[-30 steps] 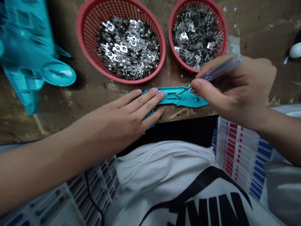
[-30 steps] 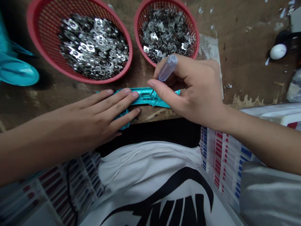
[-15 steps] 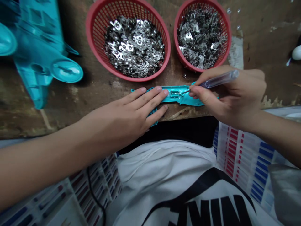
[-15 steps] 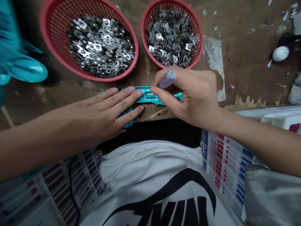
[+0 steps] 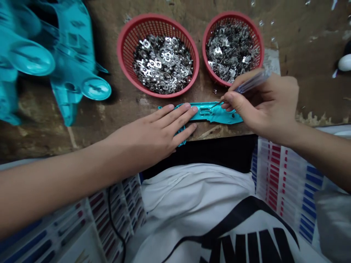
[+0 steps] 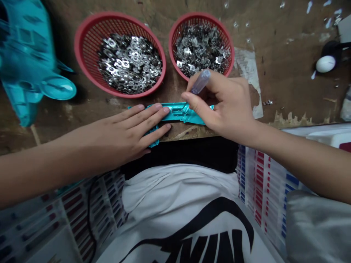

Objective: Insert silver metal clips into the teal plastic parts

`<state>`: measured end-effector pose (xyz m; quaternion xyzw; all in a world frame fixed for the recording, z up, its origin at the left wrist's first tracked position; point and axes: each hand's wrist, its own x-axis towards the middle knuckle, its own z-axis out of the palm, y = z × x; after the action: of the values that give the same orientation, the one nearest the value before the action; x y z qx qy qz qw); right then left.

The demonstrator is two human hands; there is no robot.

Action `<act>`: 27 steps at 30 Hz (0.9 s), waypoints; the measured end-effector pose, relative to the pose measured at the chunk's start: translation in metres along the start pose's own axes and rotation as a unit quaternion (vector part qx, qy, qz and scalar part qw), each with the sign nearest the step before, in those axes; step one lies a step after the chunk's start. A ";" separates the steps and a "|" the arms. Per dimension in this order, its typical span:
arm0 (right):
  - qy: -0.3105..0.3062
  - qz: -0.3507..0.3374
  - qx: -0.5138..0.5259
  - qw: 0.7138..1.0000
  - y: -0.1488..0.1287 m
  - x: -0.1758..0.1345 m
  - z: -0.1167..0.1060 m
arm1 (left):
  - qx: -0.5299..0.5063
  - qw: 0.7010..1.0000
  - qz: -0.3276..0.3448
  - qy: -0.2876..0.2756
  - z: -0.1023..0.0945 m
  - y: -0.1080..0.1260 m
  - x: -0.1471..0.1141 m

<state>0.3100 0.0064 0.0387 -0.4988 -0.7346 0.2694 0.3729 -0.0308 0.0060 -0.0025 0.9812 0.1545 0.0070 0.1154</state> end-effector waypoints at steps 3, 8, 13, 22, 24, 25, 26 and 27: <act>-0.004 0.007 -0.016 1.000 -0.001 0.000 -0.001 | -0.003 1.000 -0.001 -0.007 -0.001 0.000 0.000; -0.015 -0.026 -0.073 0.997 -0.007 0.002 -0.004 | -0.001 1.000 0.010 0.023 0.002 0.001 -0.001; -0.045 -0.123 -0.079 0.988 -0.001 0.004 0.000 | -0.033 0.997 -0.023 0.060 0.012 0.004 0.000; -0.016 -0.065 -0.053 0.996 -0.005 0.000 0.000 | -0.004 0.999 -0.013 0.036 0.012 0.005 0.002; 0.028 -0.089 -0.026 0.995 -0.007 0.007 -0.002 | -0.016 0.999 -0.019 0.039 0.013 0.004 0.001; 0.046 -0.108 -0.010 0.993 -0.005 0.011 -0.003 | -0.022 0.999 -0.019 0.043 0.013 0.003 0.000; 0.065 -0.125 0.005 0.990 -0.001 0.015 -0.004 | -0.027 0.998 -0.017 0.045 0.014 0.002 0.000; 0.075 -0.137 0.014 0.988 0.004 0.019 -0.006 | -0.029 0.998 -0.014 0.047 0.015 0.002 0.000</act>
<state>0.3126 0.0258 0.0446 -0.4069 -0.7622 0.1871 0.4674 -0.0300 0.0012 -0.0166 0.9738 0.1732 0.0559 0.1366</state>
